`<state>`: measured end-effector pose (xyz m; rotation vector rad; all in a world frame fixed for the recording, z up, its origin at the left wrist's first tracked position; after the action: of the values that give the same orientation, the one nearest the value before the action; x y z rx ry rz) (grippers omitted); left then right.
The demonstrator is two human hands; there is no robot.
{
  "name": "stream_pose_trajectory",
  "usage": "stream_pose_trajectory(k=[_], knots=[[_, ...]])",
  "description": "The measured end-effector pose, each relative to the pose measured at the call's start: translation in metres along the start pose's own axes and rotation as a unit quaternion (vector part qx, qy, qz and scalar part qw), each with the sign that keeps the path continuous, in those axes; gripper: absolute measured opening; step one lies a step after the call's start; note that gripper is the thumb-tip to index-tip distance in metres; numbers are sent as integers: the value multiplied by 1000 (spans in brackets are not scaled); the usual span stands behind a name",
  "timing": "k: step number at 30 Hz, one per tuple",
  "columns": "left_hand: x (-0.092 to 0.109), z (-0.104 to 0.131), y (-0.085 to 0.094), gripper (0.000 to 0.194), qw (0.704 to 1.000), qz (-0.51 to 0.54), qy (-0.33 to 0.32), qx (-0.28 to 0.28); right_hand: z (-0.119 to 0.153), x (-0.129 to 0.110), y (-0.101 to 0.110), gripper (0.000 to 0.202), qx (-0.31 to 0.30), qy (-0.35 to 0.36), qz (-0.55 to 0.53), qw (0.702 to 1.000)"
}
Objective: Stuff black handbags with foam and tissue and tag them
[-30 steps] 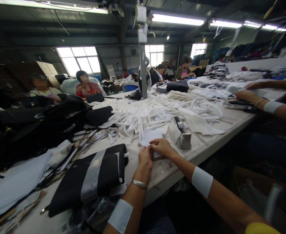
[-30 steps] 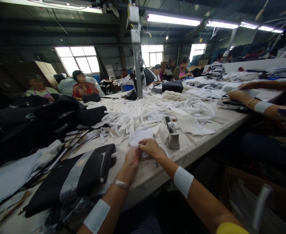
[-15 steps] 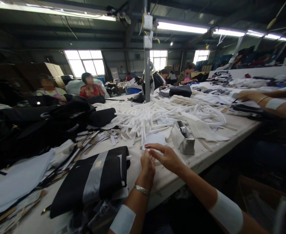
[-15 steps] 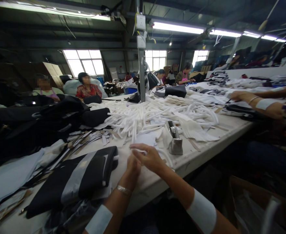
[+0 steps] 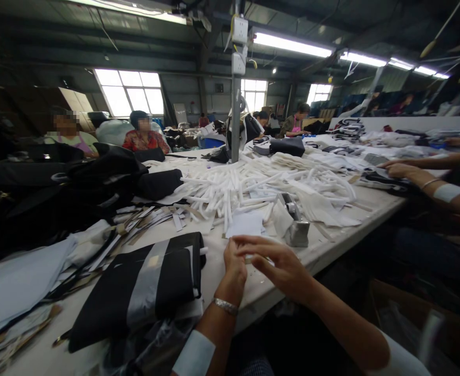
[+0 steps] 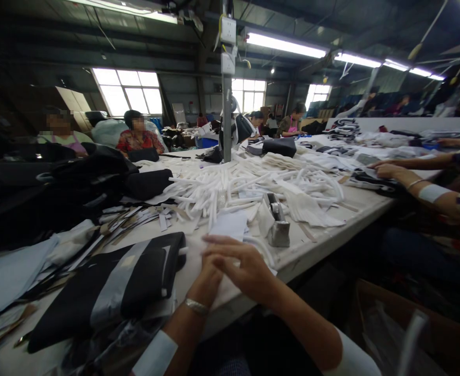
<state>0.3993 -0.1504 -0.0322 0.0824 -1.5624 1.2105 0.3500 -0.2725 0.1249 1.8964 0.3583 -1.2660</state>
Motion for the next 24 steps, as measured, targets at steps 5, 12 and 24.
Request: stream_pose_trajectory(k=[5,12,24], knots=[[3,4,0,30,995,82,42,49,-61,86,-5,35,107,4,457,883],[4,5,1,42,989,114,73,66,-81,111,-23,29,63,15,522,851],[-1,4,4,43,986,113,91,78,-90,113,-13,17,73,-13,494,866]])
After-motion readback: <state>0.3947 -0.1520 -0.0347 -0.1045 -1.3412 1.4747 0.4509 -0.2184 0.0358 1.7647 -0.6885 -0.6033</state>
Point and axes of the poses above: each hand's wrist, its own z-axis away from the middle knuckle, its own y-axis out of the back of the hand, x = y × z, the point moved 6 cm from there along -z, towards the middle knuckle, and after that the axes turned 14 degrees about -y, right-handed, at the moved point
